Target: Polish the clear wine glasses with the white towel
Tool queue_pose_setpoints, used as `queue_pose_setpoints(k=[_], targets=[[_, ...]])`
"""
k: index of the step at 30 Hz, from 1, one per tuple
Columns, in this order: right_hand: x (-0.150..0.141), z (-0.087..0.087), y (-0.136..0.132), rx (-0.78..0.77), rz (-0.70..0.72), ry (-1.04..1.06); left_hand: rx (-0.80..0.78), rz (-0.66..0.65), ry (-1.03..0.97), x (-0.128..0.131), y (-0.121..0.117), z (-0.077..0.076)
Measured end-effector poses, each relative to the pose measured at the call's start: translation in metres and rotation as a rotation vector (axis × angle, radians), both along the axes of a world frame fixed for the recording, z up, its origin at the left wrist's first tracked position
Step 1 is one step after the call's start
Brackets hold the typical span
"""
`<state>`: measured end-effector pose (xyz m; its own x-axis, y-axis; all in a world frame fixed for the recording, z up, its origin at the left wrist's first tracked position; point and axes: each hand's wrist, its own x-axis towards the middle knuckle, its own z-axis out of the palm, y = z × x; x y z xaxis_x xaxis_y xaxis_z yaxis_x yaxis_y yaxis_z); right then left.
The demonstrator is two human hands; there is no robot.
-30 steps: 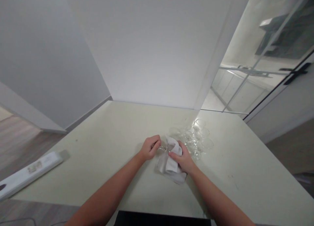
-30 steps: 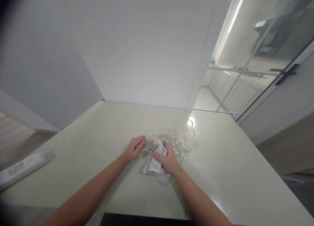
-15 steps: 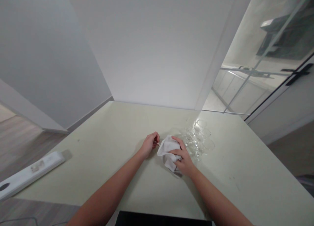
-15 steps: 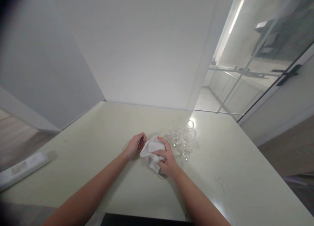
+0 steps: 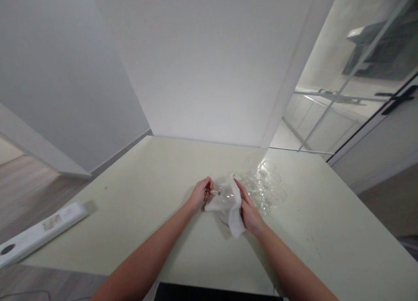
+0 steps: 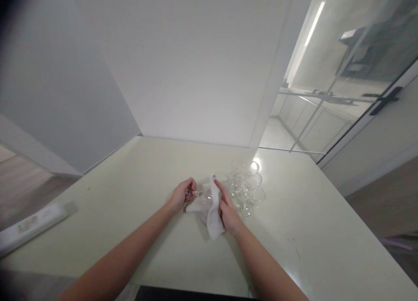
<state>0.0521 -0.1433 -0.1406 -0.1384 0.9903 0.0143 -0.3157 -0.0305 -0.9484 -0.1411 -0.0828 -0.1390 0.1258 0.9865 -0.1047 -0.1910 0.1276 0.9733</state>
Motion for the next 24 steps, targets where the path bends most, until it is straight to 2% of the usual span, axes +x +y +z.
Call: queue_pose_setpoints(k=[3,6,8,11,13,16,18,21,24], targets=[[-0.001,-0.004,-0.001,0.012,0.052,-0.107,0.122,-0.042,0.085,-0.001,-0.003,0.003],[0.003,-0.004,-0.001,0.153,0.149,-0.255,0.248,-0.127,0.184,-0.001,-0.009,0.006],[0.007,-0.005,-0.002,0.193,0.106,-0.344,0.311,-0.169,0.225,0.000,-0.012,0.008],[0.013,-0.011,-0.001,0.194,-0.051,-0.429,0.394,-0.198,0.263,0.001,-0.017,0.009],[0.015,-0.015,0.001,0.244,-0.035,-0.468,0.434,-0.210,0.281,0.000,-0.019,0.009],[0.015,-0.016,0.007,0.296,0.116,-0.474,0.466,-0.222,0.299,-0.002,-0.020,0.007],[0.014,-0.014,0.009,0.273,0.159,-0.445,0.467,-0.231,0.287,-0.002,-0.020,0.006],[0.014,-0.014,0.008,0.216,0.152,-0.390,0.450,-0.236,0.243,-0.003,-0.018,0.003],[0.015,-0.014,0.004,0.239,0.087,-0.362,0.453,-0.219,0.225,-0.003,-0.016,0.002]])
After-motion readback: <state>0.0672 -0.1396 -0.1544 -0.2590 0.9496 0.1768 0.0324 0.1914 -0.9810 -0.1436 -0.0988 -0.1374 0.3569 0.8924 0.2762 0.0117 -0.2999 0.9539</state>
